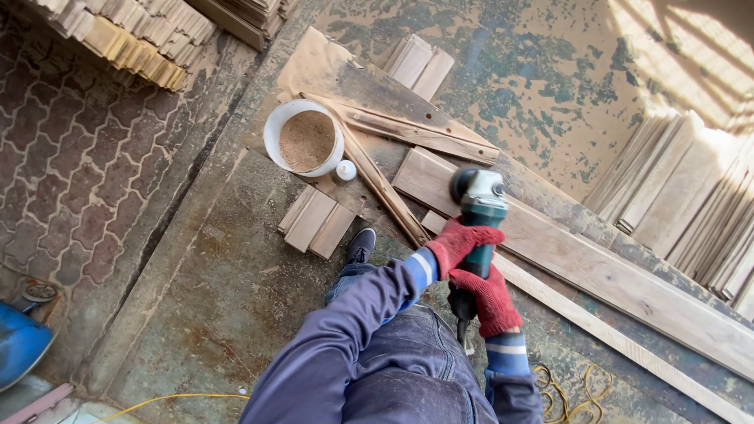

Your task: Sanding a wooden board using a hand-held angle grinder equipped with a sanding disc.

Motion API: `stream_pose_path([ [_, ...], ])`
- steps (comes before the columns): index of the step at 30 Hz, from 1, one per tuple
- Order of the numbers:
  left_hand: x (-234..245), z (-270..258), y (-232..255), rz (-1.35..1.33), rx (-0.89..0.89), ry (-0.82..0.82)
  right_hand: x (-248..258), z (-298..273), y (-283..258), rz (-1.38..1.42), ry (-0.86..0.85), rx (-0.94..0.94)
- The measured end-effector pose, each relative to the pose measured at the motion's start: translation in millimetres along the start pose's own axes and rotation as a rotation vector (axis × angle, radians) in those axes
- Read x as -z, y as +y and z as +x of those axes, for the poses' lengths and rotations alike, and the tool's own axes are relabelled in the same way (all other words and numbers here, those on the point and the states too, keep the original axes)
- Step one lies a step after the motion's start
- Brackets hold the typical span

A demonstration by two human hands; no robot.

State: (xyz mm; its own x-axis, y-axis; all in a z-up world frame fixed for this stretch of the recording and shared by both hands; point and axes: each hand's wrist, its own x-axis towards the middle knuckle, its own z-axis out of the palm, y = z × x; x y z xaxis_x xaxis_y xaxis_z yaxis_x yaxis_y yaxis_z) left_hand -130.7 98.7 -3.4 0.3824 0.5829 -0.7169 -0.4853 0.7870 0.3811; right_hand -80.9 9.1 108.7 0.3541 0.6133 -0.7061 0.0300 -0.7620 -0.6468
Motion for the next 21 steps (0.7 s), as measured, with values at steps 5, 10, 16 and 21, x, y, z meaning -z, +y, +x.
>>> stream_pose_path([
  [5,-38,10,-31,0.401,0.099,-0.072,19,-19,10,0.116,0.128,-0.029],
  [10,-32,2,-28,0.28,0.048,-0.057,20,-12,17,0.147,0.133,-0.012],
  [16,10,-11,-13,0.075,-0.012,0.027,9,5,24,0.088,-0.024,0.022],
  [21,1,-19,-17,0.06,-0.017,-0.013,13,-7,23,0.074,-0.007,0.013],
])
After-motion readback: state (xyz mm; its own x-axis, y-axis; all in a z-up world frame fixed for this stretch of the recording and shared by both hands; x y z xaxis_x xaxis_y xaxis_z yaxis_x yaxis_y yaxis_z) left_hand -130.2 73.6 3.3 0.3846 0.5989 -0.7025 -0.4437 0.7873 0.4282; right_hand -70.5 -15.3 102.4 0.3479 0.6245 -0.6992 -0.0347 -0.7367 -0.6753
